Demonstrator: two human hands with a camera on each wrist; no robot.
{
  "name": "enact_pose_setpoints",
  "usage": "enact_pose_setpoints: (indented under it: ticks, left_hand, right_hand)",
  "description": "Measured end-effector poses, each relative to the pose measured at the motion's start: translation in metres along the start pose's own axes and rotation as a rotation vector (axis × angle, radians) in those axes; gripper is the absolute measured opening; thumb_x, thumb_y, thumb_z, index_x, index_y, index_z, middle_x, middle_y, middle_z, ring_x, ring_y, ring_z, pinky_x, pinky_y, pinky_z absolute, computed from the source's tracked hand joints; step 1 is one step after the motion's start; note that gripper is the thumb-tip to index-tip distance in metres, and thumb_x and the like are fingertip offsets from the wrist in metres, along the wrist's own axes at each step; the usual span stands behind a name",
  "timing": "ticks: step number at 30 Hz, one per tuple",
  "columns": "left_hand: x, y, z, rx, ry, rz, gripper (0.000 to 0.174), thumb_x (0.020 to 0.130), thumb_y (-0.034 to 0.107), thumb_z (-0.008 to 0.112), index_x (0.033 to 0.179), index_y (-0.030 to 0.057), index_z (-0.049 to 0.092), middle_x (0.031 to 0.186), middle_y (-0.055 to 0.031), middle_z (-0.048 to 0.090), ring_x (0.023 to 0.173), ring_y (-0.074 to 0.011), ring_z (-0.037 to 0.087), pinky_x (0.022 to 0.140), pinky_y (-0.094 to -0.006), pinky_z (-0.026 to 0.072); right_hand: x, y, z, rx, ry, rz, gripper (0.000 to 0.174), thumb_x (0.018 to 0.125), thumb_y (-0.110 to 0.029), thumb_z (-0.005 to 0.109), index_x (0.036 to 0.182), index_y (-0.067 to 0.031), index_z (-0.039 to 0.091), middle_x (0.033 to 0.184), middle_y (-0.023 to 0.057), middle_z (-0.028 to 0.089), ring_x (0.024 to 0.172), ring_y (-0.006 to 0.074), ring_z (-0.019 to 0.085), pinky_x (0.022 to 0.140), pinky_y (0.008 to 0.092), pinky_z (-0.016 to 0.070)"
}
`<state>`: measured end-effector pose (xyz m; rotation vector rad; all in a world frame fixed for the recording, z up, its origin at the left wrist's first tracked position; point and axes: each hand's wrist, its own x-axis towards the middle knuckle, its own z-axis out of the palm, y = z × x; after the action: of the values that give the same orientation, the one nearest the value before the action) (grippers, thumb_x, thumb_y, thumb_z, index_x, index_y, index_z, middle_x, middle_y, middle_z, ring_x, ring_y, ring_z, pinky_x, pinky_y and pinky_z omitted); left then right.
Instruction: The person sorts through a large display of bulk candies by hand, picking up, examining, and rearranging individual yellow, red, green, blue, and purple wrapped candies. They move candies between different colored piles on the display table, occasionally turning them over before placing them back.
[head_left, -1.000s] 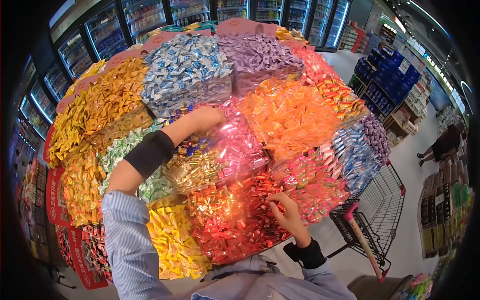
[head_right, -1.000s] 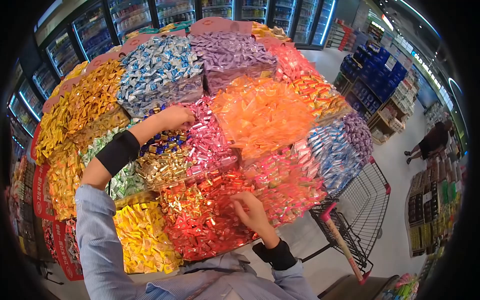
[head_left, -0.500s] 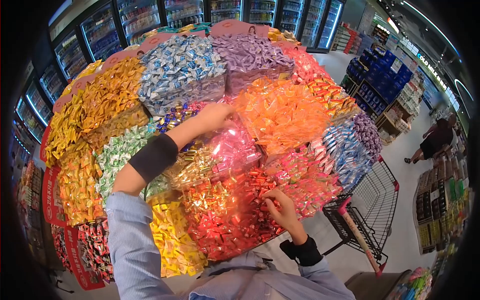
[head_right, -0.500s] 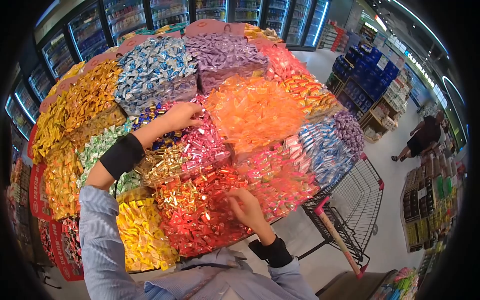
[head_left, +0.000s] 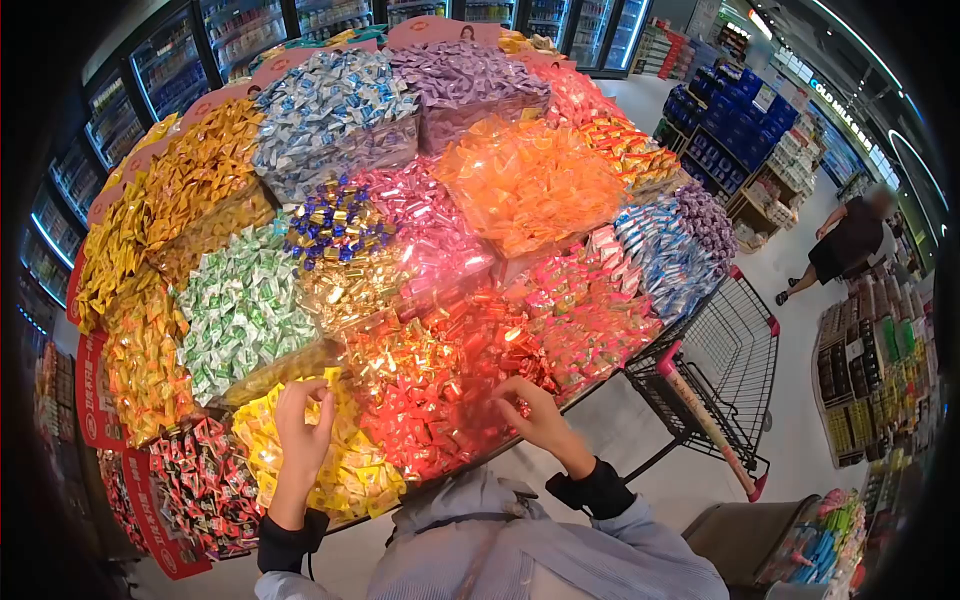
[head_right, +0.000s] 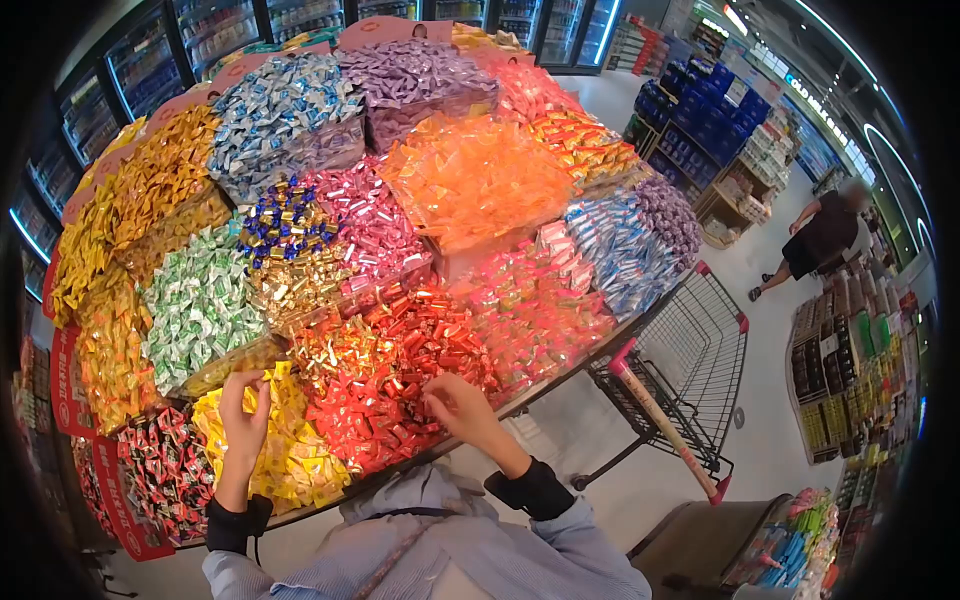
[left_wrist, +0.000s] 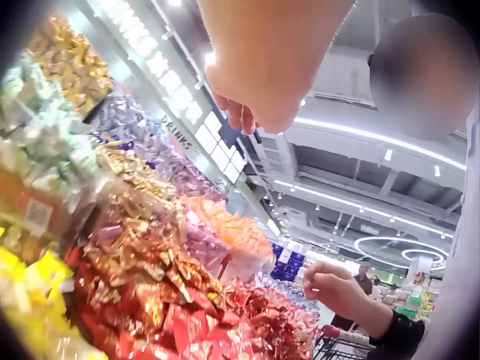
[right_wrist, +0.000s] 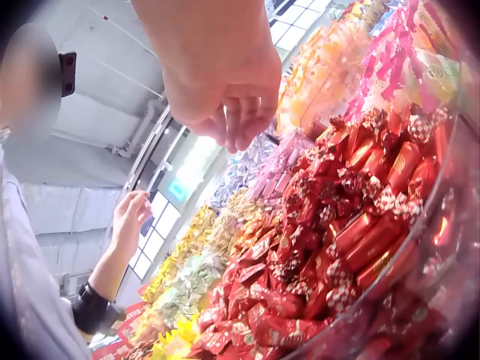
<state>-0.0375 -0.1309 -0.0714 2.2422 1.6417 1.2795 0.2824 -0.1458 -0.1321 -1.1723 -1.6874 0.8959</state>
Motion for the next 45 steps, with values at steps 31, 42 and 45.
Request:
enact_pose_setpoints:
  ticks: [31,42,45]
  left_hand:
    - [-0.120,-0.123,-0.091,-0.335,-0.431,-0.025,0.022,0.077,0.008,0.063,0.098,0.0026,0.059,0.088,-0.0118,0.061,0.085,-0.0279,0.058,0.077,-0.0352,0.0447]
    - [-0.109,-0.135,-0.120,-0.274,-0.292,-0.067,0.016,0.078,0.003,0.061,0.094,0.0012,0.057,0.088,-0.0118,0.059,0.086,-0.0273,0.057,0.076,-0.0339,0.0442]
    - [-0.109,-0.135,-0.125,-0.278,-0.279,-0.064,0.016,0.077,0.000,0.061,0.093,0.0005,0.057,0.088,-0.0115,0.060,0.086,-0.0266,0.057,0.077,-0.0327,0.0444]
  right_hand:
    - [-0.073,-0.103,0.236,-0.180,0.183,0.081,0.013,0.074,-0.008,0.060,0.080,-0.0035,0.049,0.069,0.0097,0.051,0.061,0.0231,0.053,0.057,0.0332,0.0430]
    - [-0.096,-0.096,0.212,-0.227,0.329,0.149,0.009,0.079,-0.006,0.058,0.082,-0.0023,0.050,0.068,0.0055,0.052,0.062,0.0148,0.052,0.059,0.0265,0.0435]
    - [-0.098,-0.095,0.208,-0.199,0.292,0.161,0.009,0.080,-0.006,0.058,0.083,-0.0024,0.050,0.071,0.0053,0.054,0.064,0.0143,0.053,0.060,0.0254,0.0440]
